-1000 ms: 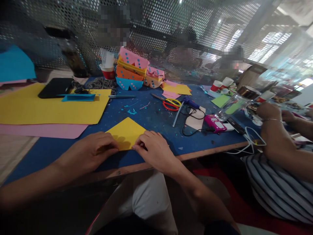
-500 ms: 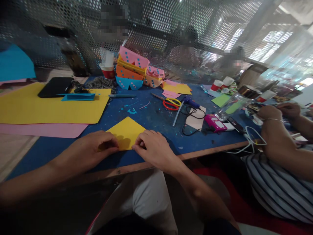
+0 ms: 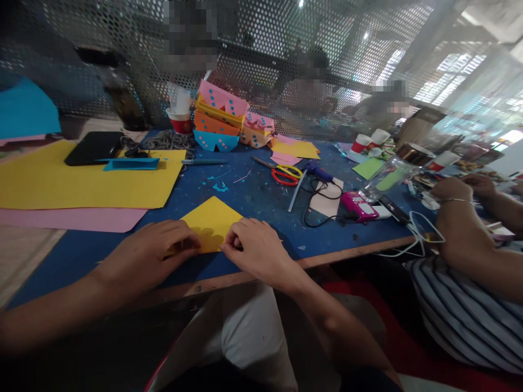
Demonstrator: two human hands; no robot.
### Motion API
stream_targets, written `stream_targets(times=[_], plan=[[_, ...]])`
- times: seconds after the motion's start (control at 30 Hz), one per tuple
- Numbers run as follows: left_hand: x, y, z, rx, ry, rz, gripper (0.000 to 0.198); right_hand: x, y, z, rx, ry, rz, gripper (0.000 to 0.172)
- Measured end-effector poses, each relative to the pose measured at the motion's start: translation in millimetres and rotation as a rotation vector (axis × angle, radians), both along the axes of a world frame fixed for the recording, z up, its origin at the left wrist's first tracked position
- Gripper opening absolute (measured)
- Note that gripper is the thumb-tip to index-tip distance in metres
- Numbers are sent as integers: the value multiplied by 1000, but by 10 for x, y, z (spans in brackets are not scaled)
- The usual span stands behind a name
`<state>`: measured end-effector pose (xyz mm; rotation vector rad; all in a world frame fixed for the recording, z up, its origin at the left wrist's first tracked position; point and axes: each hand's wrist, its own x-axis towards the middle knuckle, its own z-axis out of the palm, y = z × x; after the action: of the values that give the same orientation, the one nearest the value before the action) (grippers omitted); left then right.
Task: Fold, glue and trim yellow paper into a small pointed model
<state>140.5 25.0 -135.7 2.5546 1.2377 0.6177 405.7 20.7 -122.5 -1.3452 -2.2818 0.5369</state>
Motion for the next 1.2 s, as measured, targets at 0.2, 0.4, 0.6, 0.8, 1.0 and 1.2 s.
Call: stream_targets(times=[0.2, 0.4, 0.6, 0.8, 1.0, 1.2], plan=[[-41, -28, -11, 34, -6, -23, 18, 2, -3, -7, 6, 7, -4, 19], [-283, -15, -18, -53, -52, -14, 23, 12, 2, -15, -1, 16, 5, 19], [-483, -19, -25, -114, -58, 2, 27, 11, -6, 4, -19, 15, -3, 22], [-593, -25, -56, -97, -55, 16, 21, 2, -5, 36, -56, 15, -9, 21], [-696, -125, -55, -77, -15, 107, 21, -10, -15, 66, -58, -2, -22, 21], [-839, -176, -27, -87, 24, 134, 23, -1, -11, 52, -71, -5, -24, 21]])
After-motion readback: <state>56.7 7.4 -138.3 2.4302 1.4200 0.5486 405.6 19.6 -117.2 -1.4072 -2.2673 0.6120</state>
